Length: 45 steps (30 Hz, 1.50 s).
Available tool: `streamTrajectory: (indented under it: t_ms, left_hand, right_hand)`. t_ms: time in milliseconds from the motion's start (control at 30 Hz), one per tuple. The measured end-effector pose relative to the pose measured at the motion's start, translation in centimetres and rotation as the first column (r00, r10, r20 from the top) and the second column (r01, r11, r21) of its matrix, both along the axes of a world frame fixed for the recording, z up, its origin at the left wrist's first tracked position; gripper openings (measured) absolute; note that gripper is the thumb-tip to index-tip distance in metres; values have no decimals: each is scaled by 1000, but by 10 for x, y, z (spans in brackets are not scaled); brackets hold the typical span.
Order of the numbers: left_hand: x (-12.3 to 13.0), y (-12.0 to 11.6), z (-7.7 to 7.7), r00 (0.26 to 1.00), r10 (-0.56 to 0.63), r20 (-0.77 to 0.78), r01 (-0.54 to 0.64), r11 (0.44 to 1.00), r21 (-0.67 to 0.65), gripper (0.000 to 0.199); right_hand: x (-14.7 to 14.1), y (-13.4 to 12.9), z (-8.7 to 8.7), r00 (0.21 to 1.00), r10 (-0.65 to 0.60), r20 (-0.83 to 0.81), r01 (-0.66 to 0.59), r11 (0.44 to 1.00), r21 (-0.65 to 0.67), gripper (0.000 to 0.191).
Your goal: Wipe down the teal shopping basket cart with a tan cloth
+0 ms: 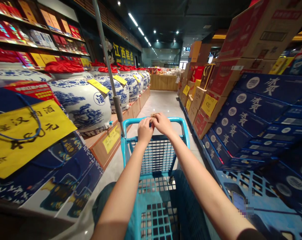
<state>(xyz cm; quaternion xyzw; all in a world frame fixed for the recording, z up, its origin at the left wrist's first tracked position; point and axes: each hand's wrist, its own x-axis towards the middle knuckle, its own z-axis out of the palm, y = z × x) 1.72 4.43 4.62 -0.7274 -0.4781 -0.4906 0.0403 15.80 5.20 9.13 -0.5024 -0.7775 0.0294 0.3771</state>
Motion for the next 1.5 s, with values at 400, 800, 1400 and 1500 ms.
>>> streamTrajectory:
  t_ms: [400,800,1400,1500]
  left_hand:
    - [-2,10,-10,998,56,-38,-57,998,-28,36]
    - [-2,11,-13,998,54,-8,-55,997,-45,36]
    - [1,15,-12,998,32,56,-29,998,-52,36]
    - [7,14,-10,998,48,49,-45,997,-68,36]
  right_hand:
    - [65,7,-9,956,-292,27,292,956,10,25]
    - [48,17,-10,997,-58,45,55,996,70,32]
    - [118,4,-13,982,-187,2,187,982,21,34]
    - [99,8,-12,970,-217,-106,219,976,5,29]
